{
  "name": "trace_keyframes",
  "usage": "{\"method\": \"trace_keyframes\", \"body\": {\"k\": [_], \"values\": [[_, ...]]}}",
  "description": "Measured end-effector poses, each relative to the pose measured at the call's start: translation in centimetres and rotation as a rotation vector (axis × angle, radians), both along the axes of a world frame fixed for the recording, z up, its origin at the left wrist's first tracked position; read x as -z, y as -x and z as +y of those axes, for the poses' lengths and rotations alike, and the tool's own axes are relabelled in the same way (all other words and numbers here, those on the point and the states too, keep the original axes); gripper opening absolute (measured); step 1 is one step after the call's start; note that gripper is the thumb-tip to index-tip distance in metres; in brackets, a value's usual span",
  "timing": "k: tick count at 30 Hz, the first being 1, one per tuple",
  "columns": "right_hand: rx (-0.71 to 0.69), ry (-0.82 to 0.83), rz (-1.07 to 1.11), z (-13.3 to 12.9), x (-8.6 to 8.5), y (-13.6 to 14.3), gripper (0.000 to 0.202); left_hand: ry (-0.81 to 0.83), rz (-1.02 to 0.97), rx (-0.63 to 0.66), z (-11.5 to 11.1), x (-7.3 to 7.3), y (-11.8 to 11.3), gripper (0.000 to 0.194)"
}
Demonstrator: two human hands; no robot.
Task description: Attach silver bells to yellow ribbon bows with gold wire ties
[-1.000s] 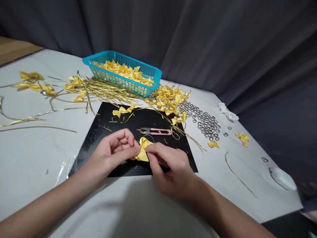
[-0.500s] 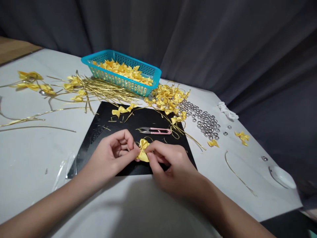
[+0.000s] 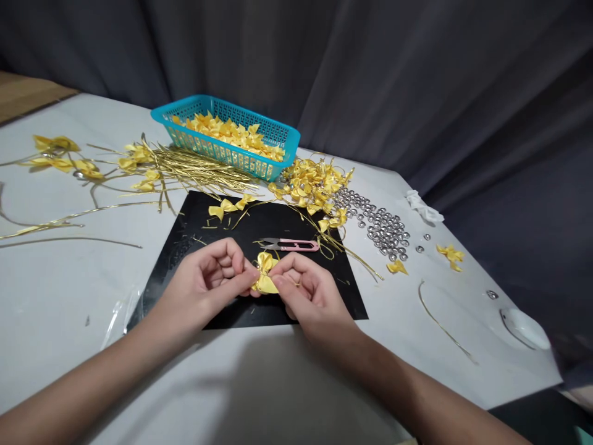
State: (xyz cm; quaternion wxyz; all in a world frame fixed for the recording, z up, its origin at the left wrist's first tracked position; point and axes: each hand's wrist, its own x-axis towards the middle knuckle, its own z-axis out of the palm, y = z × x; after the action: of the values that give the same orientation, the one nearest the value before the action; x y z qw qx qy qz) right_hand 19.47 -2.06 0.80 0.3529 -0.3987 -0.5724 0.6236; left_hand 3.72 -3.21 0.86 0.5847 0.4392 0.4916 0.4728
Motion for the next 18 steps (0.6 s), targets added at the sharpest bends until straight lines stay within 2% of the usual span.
{"method": "trace_keyframes", "body": {"k": [13,18], "values": [[0.056,0.115,-0.006,-0.43,-0.24,0.46,0.013,-0.022,-0.027,-0.004,-0.04,0.48,0.05,0.028],[0.016,0.112,0.075,-0.30,0.03,0.17,0.013,-0.025,-0.065,0.022,0.00,0.62,0.07,0.031]]}}
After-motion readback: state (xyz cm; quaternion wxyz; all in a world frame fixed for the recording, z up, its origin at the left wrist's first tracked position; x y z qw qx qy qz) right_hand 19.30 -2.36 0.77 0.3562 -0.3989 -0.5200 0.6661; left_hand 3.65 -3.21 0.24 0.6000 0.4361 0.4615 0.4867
